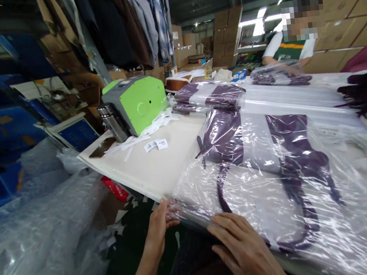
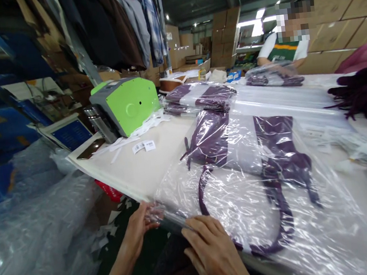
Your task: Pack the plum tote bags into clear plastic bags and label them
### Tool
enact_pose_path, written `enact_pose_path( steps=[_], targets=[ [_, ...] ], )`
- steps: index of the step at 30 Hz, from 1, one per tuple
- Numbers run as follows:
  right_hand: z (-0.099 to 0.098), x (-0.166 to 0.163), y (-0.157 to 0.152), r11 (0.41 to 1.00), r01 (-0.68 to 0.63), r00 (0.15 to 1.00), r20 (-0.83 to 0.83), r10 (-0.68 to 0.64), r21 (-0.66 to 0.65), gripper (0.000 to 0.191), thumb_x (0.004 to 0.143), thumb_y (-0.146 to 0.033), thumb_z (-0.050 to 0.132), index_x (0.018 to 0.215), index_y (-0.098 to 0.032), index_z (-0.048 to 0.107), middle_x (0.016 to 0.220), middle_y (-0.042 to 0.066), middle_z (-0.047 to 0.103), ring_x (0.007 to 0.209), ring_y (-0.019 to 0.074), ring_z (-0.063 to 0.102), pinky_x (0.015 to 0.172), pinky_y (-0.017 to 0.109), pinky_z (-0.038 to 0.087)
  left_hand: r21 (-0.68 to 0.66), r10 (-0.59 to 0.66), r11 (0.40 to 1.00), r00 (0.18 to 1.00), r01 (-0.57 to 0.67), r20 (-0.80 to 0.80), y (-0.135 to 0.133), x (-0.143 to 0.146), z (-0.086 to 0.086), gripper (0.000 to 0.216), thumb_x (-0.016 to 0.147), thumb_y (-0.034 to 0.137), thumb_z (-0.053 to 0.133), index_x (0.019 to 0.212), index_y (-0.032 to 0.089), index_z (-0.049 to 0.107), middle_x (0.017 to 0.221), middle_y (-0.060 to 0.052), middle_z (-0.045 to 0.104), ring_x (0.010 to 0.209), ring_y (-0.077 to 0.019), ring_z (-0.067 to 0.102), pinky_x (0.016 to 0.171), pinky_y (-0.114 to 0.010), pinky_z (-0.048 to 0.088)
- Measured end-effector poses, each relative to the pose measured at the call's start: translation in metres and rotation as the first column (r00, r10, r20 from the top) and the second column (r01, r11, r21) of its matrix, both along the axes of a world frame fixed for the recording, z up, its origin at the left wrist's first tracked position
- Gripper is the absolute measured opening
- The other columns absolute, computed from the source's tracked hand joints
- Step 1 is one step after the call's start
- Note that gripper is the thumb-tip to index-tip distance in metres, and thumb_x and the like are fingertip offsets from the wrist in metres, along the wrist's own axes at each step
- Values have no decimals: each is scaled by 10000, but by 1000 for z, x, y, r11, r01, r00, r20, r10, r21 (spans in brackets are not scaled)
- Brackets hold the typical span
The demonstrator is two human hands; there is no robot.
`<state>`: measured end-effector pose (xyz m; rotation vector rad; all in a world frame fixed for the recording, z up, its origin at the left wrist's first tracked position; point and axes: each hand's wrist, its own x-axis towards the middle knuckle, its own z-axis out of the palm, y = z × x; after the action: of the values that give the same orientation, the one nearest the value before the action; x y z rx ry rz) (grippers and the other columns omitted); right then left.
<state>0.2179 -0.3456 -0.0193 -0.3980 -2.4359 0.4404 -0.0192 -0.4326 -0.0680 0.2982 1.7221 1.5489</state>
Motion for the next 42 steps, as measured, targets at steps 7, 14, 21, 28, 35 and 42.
enact_pose_path(
  steps=[7,14,21,28,35,42],
  targets=[
    [-3,0,-2,1000,14,1000,17,-14,-16,264,904,-158,614,1153,-233,662,1182,45,693,1118,230,603,963,407,536,0,-72,997,989,72,-132,1,-1,5,458,689,586,760,749,145,650,647,-11,668,566,-124,618,523,-204,493],
    [-3,-9,-6,1000,-6,997,80,6,-1,382,905,-217,633,1286,-213,597,1304,69,656,1214,232,573,1044,400,493,-81,-140,989,965,125,-223,-5,-9,-2,540,739,695,648,812,160,671,639,-14,663,576,-164,619,511,-241,475],
    [-20,-70,-12,998,-52,961,273,38,43,1079,769,-522,757,1575,-87,186,1616,210,250,1481,391,254,1183,562,329,-78,-149,988,961,135,-234,-7,-15,20,524,717,691,676,624,189,555,466,53,502,446,-104,440,472,-215,367],
    [-5,-102,1,988,156,964,219,-152,-4,521,911,-115,482,1431,-109,453,1352,186,616,1206,320,613,941,439,558,1,-283,957,935,289,-215,12,-17,51,526,751,685,657,604,194,539,419,57,447,416,-95,382,447,-204,327],
    [42,-65,49,681,148,953,-82,-293,-717,369,1016,-420,410,991,-188,696,959,77,728,896,202,675,804,322,541,40,-382,771,513,635,-769,93,-69,74,566,823,538,658,1306,250,588,1376,-94,606,1254,-287,563,1049,-412,454],
    [46,-24,95,129,-198,839,-237,-490,-972,447,801,-528,726,1030,-145,703,981,97,724,834,211,695,820,398,565,-250,-516,535,78,807,-853,200,-68,86,459,752,426,734,1179,266,689,1283,-68,684,1286,-302,539,1206,-500,212]
  ],
)
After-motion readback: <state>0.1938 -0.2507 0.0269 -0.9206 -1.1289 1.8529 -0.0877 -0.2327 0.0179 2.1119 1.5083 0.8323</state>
